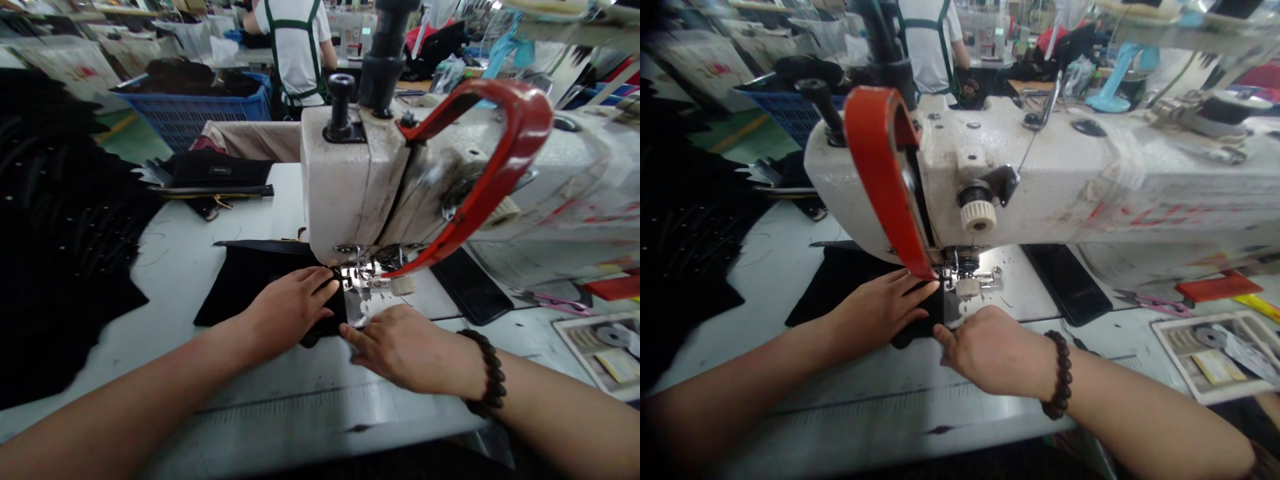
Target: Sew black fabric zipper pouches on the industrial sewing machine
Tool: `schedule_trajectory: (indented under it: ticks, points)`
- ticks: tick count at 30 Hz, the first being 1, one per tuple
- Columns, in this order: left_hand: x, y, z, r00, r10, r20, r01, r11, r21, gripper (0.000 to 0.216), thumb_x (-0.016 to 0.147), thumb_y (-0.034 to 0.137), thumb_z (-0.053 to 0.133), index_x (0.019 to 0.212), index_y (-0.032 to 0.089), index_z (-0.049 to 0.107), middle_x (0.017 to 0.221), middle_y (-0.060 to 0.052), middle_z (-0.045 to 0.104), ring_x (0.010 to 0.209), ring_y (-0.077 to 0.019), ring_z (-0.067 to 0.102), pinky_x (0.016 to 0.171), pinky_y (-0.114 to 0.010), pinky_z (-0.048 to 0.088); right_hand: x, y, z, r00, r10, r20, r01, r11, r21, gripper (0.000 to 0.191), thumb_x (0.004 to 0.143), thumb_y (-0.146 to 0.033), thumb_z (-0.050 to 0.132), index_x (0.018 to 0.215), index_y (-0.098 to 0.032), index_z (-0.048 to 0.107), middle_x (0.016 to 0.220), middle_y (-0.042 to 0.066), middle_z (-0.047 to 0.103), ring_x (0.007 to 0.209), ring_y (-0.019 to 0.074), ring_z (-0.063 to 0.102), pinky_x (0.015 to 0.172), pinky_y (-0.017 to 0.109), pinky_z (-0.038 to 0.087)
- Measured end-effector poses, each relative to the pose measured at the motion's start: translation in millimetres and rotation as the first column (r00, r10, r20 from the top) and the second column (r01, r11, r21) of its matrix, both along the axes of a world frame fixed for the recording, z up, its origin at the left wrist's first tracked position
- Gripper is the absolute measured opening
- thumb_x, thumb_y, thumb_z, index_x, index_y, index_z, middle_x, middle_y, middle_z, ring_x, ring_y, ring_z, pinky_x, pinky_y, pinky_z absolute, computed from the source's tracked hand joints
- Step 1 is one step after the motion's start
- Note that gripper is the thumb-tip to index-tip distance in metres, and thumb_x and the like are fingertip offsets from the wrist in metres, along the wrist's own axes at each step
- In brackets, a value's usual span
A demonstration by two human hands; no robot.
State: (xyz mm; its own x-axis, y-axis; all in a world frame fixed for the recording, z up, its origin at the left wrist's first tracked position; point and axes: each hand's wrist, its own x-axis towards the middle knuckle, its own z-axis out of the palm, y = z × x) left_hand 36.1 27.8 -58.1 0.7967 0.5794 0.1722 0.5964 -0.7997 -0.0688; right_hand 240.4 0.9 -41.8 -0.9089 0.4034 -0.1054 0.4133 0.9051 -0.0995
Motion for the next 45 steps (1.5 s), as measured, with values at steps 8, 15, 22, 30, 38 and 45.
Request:
schedule_trajectory:
  ticks: [8, 15, 22, 30, 38, 45]
  points:
    - [-7.3, 4.6, -4.7, 0.995, -0.063, 0.074, 0.065, 0.998, -0.018, 0.025, 0.080, 0.017, 0.056, 0.105, 0.013, 0.057, 0.109, -0.010, 0.057, 0.103, -0.0241, 0.054, 0.086, -0.036, 0.047, -2.2, 6.6, 0.4, 0.996, -0.073, 0.055, 0.070, 0.996, 0.057, 0.040, 0.089, -0.034, 0.045, 0.117, -0.007, 0.049, 0.065, 0.005, 0.065, 0.055, 0.0163, 0.058, 0.046, 0.028, 0.029]
    - [-8.1, -4.3, -7.8, 0.978, -0.160, 0.133, 0.162, 0.987, -0.006, 0.022, 0.085, 0.025, 0.050, 0.100, 0.011, 0.058, 0.103, -0.009, 0.060, 0.100, -0.0220, 0.055, 0.090, -0.036, 0.047, -4.6, 7.0, 0.7, 0.994, -0.090, 0.065, 0.087, 0.995, 0.043, 0.039, 0.090, -0.035, 0.042, 0.115, -0.007, 0.050, 0.066, 0.004, 0.065, 0.056, 0.0168, 0.059, 0.046, 0.028, 0.029]
    - [-6.3, -2.4, -8.1, 0.991, -0.108, 0.080, 0.110, 0.993, -0.028, 0.021, 0.083, 0.018, 0.051, 0.102, 0.011, 0.057, 0.108, -0.010, 0.059, 0.105, -0.0227, 0.053, 0.092, -0.036, 0.044, -6.0, 9.9, -3.4, 0.991, -0.133, 0.022, 0.129, 0.982, 0.137, 0.043, 0.088, -0.039, 0.045, 0.116, -0.007, 0.051, 0.066, 0.005, 0.065, 0.055, 0.0172, 0.058, 0.046, 0.028, 0.028]
    - [-9.6, 2.4, -8.0, 0.983, -0.142, 0.118, 0.146, 0.989, -0.024, 0.023, 0.078, 0.008, 0.052, 0.100, 0.008, 0.059, 0.105, -0.009, 0.062, 0.100, -0.0201, 0.056, 0.091, -0.031, 0.046, -8.1, 16.6, -5.6, 0.979, -0.205, 0.016, 0.203, 0.976, 0.079, 0.043, 0.086, -0.039, 0.047, 0.117, -0.009, 0.050, 0.070, 0.005, 0.065, 0.061, 0.0165, 0.057, 0.048, 0.026, 0.031]
    - [-8.9, 10.5, -10.4, 0.995, -0.076, 0.061, 0.080, 0.994, -0.074, 0.026, 0.078, 0.007, 0.052, 0.103, 0.008, 0.057, 0.110, -0.008, 0.061, 0.104, -0.0193, 0.055, 0.094, -0.028, 0.042, -10.7, 21.9, -11.2, 0.967, -0.252, -0.038, 0.255, 0.954, 0.157, 0.046, 0.086, -0.040, 0.048, 0.120, -0.009, 0.048, 0.070, 0.006, 0.064, 0.067, 0.0191, 0.056, 0.053, 0.027, 0.034]
    - [-7.4, 18.1, -15.0, 0.999, 0.003, 0.048, 0.001, 0.996, -0.088, 0.026, 0.082, 0.007, 0.046, 0.104, 0.013, 0.057, 0.113, -0.005, 0.058, 0.105, -0.0169, 0.052, 0.095, -0.025, 0.038, -8.8, 21.9, -23.8, 0.970, -0.233, -0.063, 0.240, 0.956, 0.166, 0.042, 0.088, -0.038, 0.044, 0.117, -0.008, 0.050, 0.072, 0.006, 0.064, 0.067, 0.0180, 0.056, 0.059, 0.029, 0.038]
